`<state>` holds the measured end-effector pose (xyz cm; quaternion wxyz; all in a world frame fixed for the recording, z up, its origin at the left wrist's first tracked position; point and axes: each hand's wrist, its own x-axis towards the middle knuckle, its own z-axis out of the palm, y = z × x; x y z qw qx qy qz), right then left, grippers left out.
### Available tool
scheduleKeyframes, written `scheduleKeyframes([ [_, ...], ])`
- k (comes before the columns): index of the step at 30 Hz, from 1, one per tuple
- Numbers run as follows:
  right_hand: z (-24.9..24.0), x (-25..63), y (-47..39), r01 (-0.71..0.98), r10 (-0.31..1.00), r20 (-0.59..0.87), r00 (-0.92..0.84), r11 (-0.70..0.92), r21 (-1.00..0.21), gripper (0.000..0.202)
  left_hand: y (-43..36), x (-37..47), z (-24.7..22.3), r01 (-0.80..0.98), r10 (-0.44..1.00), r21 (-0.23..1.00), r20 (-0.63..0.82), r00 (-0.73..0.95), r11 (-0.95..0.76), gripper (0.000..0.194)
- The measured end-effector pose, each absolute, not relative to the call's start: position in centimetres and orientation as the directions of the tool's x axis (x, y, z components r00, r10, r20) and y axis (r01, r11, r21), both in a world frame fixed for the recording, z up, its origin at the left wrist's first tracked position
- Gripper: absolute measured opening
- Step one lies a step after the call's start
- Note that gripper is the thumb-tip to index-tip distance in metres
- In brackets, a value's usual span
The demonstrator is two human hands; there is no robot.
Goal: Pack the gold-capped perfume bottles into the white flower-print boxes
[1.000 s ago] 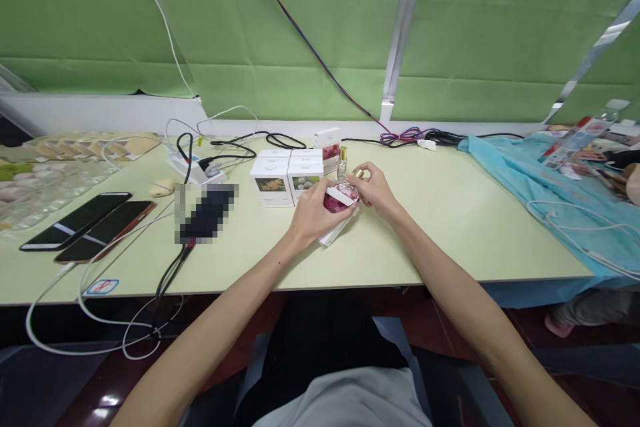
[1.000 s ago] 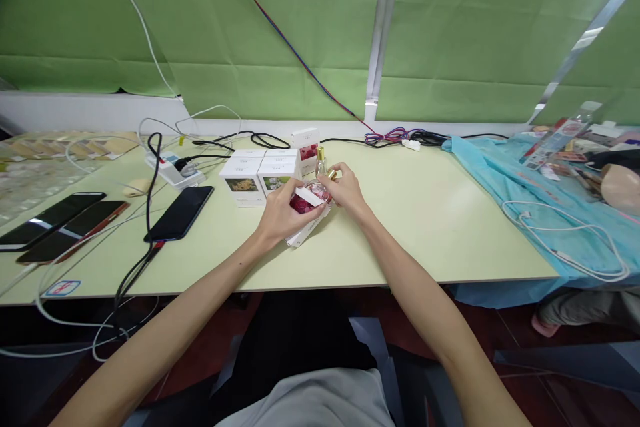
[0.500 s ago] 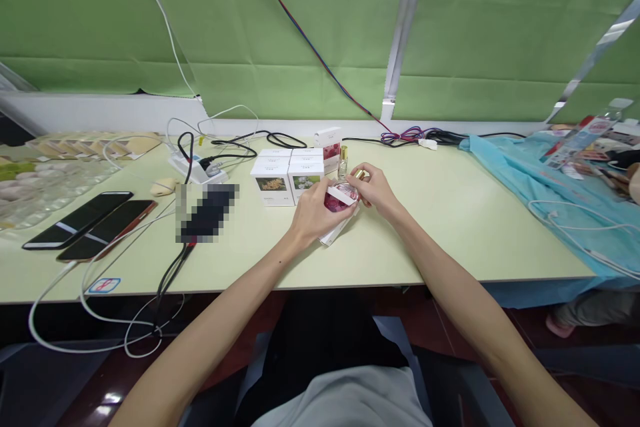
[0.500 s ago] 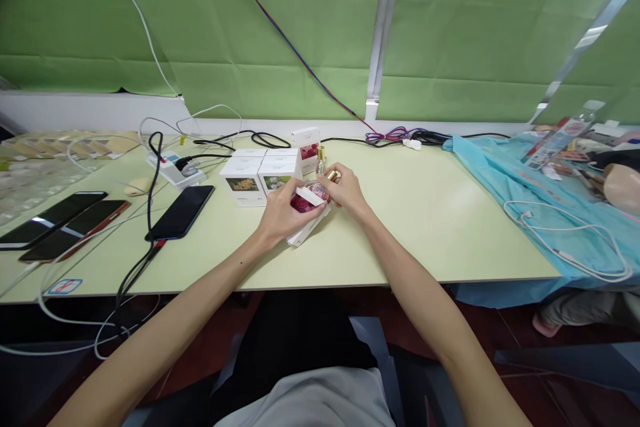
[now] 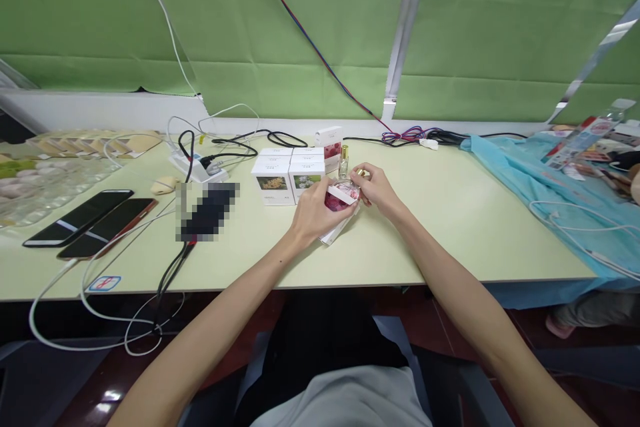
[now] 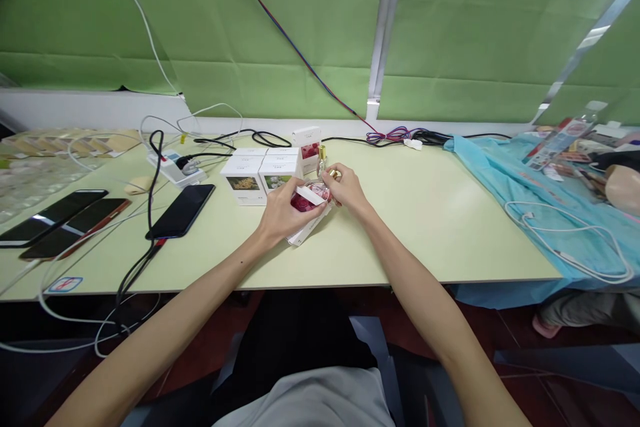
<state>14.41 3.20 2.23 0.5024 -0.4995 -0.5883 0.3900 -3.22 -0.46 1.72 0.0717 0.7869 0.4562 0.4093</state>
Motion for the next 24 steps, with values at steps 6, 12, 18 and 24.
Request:
scheduleKeyframes([
  [6,2.44,14.39,3.1,0.188,0.979,0.205,0.001,0.201,-0.961,0.026,-0.52,-3.21,1.76,0.651,0.776,0.491,0.579,0.253,-0.579,0.044],
  [12,2.47,14.39,3.18,0.206,0.972,0.231,0.035,0.219,-0.954,0.028,-0.41,-3.21,1.64,0.643,0.765,0.488,0.591,0.255,-0.591,0.044],
  [18,2.15,14.43,3.23,0.222,0.963,0.26,0.074,0.238,-0.945,0.025,-0.47,-3.23,1.64,0.646,0.775,0.497,0.58,0.25,-0.58,0.046],
  [24,2.02,14.26,3.24,0.142,0.966,0.235,0.109,0.219,-0.965,0.029,-0.43,-3.17,1.62,0.634,0.772,0.503,0.585,0.25,-0.587,0.045],
])
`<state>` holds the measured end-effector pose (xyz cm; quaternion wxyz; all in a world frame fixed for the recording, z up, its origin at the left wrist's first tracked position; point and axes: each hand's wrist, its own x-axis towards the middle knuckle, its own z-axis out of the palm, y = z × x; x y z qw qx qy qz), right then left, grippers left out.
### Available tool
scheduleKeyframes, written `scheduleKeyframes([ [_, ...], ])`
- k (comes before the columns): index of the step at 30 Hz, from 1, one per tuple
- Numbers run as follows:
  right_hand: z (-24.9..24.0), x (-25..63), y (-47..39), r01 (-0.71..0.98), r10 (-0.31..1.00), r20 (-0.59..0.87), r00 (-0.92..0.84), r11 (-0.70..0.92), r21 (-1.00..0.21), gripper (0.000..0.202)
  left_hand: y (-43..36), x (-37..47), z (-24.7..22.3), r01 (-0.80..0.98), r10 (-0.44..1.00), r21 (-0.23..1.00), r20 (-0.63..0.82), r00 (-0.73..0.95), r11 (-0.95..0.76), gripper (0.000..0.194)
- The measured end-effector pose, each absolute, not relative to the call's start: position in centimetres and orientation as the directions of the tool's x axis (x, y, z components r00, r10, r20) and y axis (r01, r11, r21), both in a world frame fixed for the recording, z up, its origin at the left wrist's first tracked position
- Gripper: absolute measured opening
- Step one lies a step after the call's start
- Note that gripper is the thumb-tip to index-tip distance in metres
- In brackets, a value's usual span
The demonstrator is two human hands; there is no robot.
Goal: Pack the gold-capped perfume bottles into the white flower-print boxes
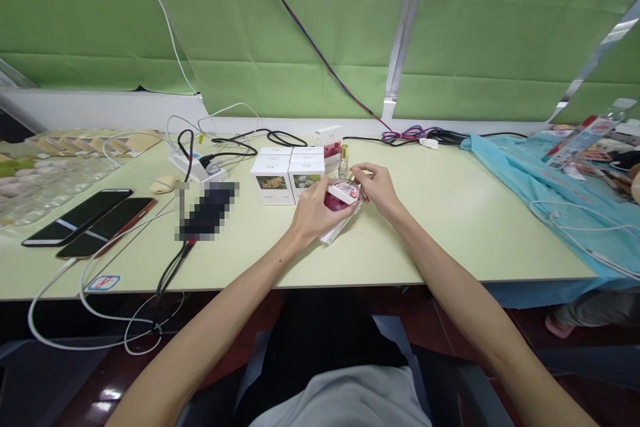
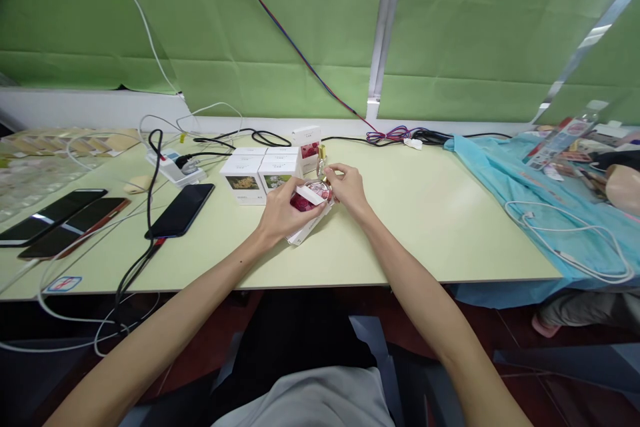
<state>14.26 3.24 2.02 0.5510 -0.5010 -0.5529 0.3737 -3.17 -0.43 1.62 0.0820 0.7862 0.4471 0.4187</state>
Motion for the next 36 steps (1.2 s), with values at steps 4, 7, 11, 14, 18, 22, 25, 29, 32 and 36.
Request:
scheduleKeyframes([
  [4,2.02,14.17,3.29,0.096,0.971,0.207,0.12,0.197,-0.976,0.03,-0.45,-3.15,1.69,0.638,0.771,0.499,0.585,0.251,-0.586,0.046],
  [7,2.03,14.17,3.34,0.069,0.971,0.208,0.119,0.201,-0.977,0.026,-0.51,-3.15,1.78,0.636,0.774,0.503,0.58,0.253,-0.585,0.045],
  [11,2.2,14.13,3.33,0.057,0.972,0.2,0.122,0.195,-0.979,0.02,-0.61,-3.13,1.92,0.629,0.775,0.509,0.578,0.257,-0.588,0.044],
  [14,2.43,14.01,3.25,0.059,0.974,0.175,0.14,0.169,-0.984,0.015,-0.64,-3.11,1.94,0.634,0.78,0.511,0.573,0.252,-0.581,0.044],
  [18,2.56,13.86,3.21,0.052,0.976,0.158,0.148,0.152,-0.987,0.011,-0.55,-3.11,1.81,0.641,0.782,0.507,0.571,0.251,-0.576,0.045],
  [22,2.47,13.82,3.23,0.01,0.981,0.149,0.127,0.149,-0.989,0.01,-0.43,-3.14,1.69,0.648,0.777,0.496,0.578,0.249,-0.577,0.045],
  [25,2.51,13.76,3.12,-0.01,0.984,0.144,0.108,0.146,-0.989,0.011,-0.42,-3.12,1.67,0.659,0.781,0.494,0.576,0.241,-0.568,0.046],
  [29,2.66,13.61,2.86,-0.001,0.986,0.136,0.097,0.137,-0.991,0.012,-0.43,-3.08,1.63,0.661,0.782,0.494,0.577,0.236,-0.565,0.047],
  [32,2.61,13.55,2.78,0.005,0.986,0.143,0.091,0.143,-0.99,0.013,-0.42,-3.08,1.58,0.664,0.779,0.489,0.581,0.237,-0.566,0.046],
  [36,2.53,13.57,2.82,-0.007,0.985,0.148,0.091,0.149,-0.989,0.014,-0.42,-3.12,1.57,0.656,0.779,0.495,0.58,0.24,-0.57,0.046],
])
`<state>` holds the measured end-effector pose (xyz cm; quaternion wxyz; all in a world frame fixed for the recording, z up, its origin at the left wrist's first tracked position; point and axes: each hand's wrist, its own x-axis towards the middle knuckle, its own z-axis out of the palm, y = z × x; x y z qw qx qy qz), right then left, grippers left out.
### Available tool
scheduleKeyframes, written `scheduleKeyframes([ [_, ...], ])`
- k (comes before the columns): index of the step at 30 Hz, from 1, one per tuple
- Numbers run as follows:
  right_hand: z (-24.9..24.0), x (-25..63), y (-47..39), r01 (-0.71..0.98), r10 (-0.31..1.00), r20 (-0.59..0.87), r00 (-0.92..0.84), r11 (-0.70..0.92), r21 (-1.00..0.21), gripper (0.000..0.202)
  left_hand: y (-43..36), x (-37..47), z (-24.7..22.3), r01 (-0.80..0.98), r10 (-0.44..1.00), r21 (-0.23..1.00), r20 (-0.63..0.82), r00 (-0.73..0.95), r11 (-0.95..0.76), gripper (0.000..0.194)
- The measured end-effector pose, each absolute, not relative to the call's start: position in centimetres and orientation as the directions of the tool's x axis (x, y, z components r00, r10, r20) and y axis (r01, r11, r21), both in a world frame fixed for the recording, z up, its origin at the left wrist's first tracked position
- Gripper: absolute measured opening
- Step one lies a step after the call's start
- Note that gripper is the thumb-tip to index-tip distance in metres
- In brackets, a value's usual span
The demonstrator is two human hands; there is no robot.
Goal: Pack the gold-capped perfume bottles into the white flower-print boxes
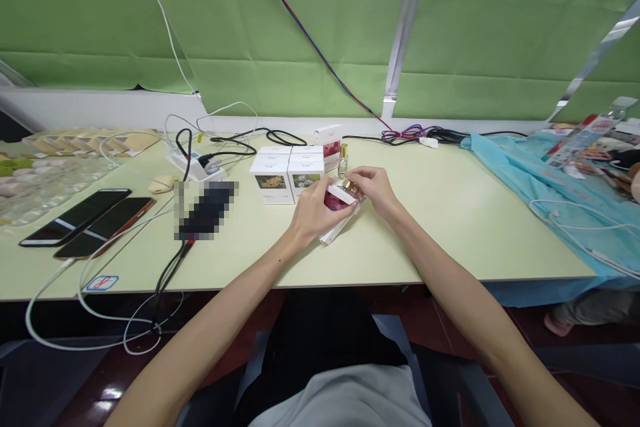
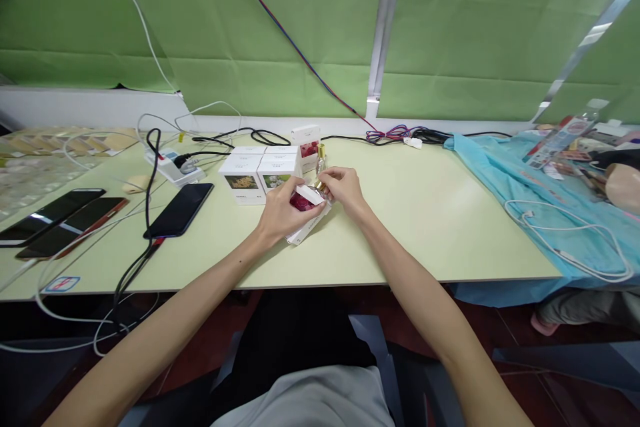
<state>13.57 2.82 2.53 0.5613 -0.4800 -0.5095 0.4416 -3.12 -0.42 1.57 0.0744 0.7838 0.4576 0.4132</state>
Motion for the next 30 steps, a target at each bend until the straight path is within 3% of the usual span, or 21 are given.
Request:
scheduleKeyframes([
  [30,2.86,13.39,2.67,0.025,0.994,0.08,0.073,0.079,-0.997,0.007,-0.35,-3.08,1.42,0.666,0.771,0.476,0.589,0.244,-0.574,0.044],
])
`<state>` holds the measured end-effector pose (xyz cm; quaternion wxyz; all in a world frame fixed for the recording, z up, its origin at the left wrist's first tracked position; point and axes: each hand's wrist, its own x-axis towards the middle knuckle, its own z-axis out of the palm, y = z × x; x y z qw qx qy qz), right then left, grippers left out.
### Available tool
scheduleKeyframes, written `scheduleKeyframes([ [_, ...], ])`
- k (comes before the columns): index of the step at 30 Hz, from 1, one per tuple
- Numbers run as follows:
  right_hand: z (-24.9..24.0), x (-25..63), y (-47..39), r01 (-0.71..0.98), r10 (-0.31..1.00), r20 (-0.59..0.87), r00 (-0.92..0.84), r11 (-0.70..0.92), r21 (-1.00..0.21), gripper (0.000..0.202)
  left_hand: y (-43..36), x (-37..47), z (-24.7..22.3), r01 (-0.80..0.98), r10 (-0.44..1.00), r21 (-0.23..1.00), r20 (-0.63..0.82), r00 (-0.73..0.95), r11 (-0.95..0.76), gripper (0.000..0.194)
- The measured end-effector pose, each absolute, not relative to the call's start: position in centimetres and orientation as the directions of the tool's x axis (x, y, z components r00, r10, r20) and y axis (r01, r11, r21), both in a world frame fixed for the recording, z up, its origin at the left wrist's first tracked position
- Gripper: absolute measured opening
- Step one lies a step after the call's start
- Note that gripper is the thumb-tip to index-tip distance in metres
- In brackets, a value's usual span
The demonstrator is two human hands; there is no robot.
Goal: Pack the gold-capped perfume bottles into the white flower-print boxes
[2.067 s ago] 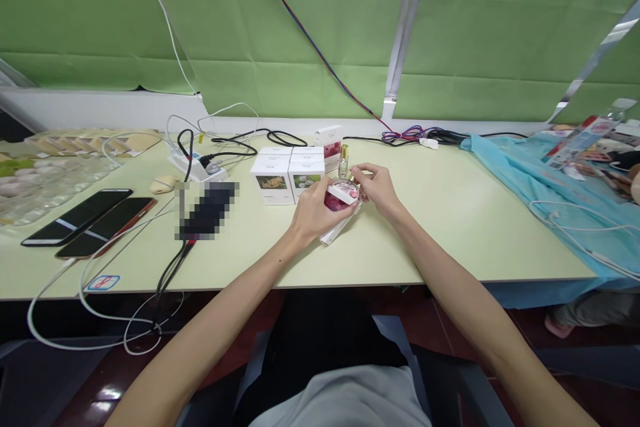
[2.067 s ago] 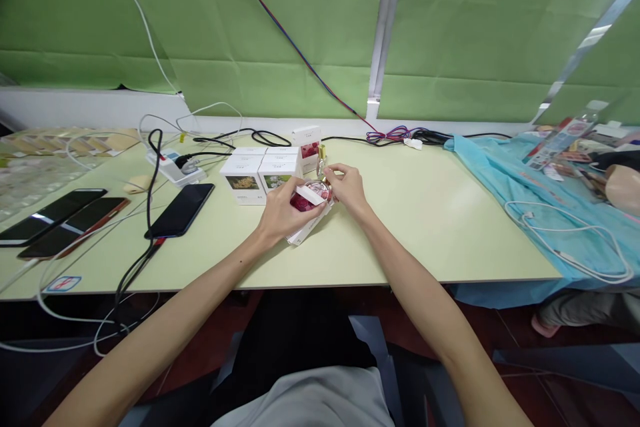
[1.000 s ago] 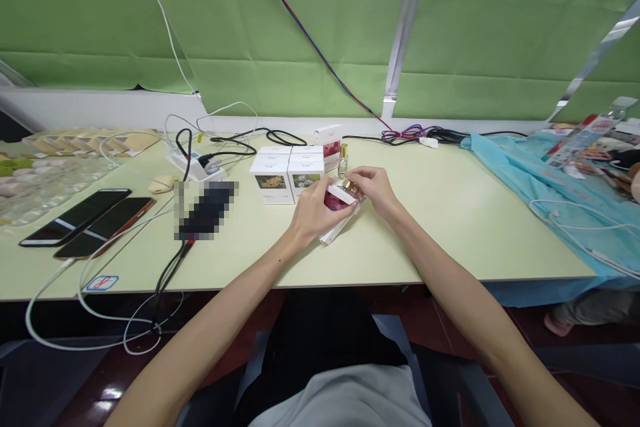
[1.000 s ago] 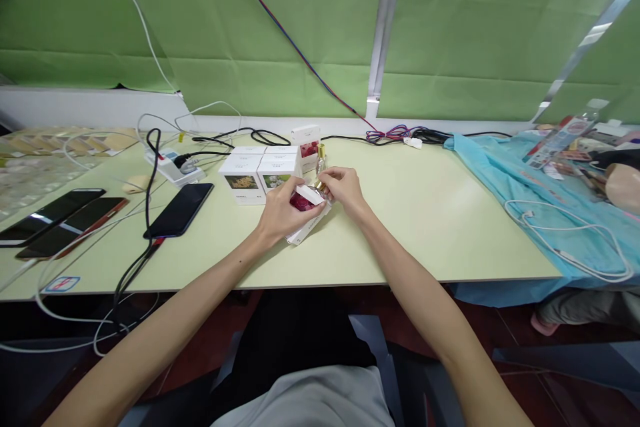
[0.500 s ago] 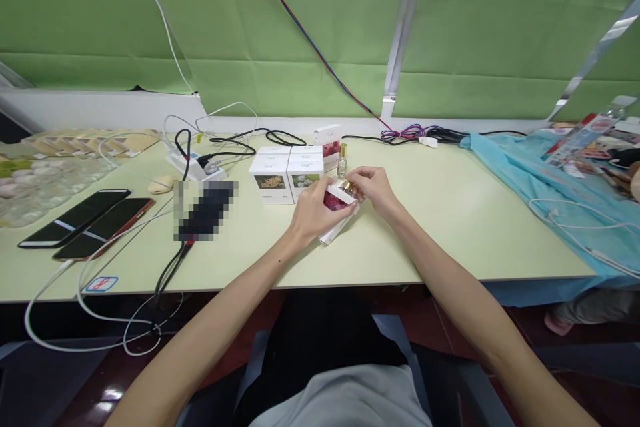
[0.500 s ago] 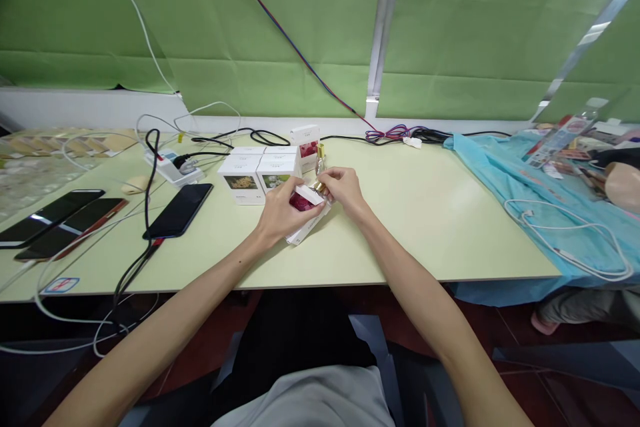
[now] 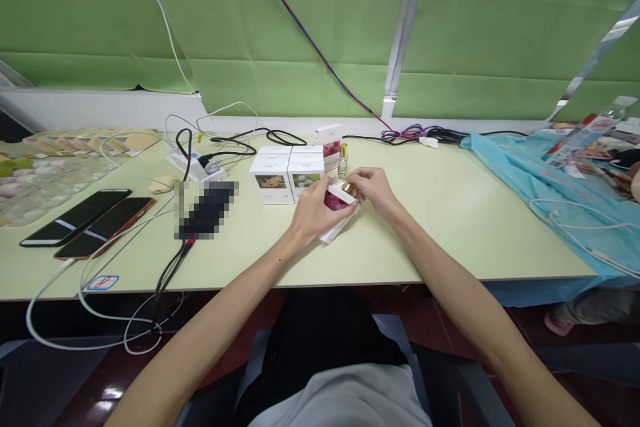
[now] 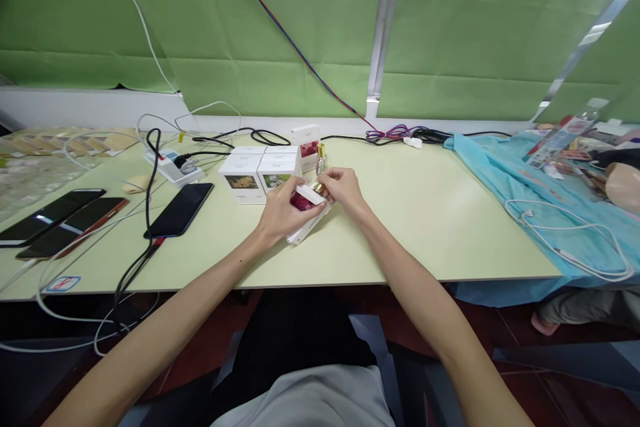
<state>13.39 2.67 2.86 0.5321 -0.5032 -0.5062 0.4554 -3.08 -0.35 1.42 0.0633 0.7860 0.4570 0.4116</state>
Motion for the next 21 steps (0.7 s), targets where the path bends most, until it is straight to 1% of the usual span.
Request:
scheduleKeyframes([
  [12,2.74,13.37,2.68,0.055,0.997,0.073,0.033,0.071,-0.996,0.007,-0.39,-3.11,1.53,0.655,0.773,0.487,0.584,0.249,-0.578,0.046],
  [21,2.92,13.24,2.64,0.037,0.998,0.067,0.014,0.066,-0.997,0.005,-0.41,-3.02,1.58,0.66,0.778,0.487,0.576,0.25,-0.572,0.047],
])
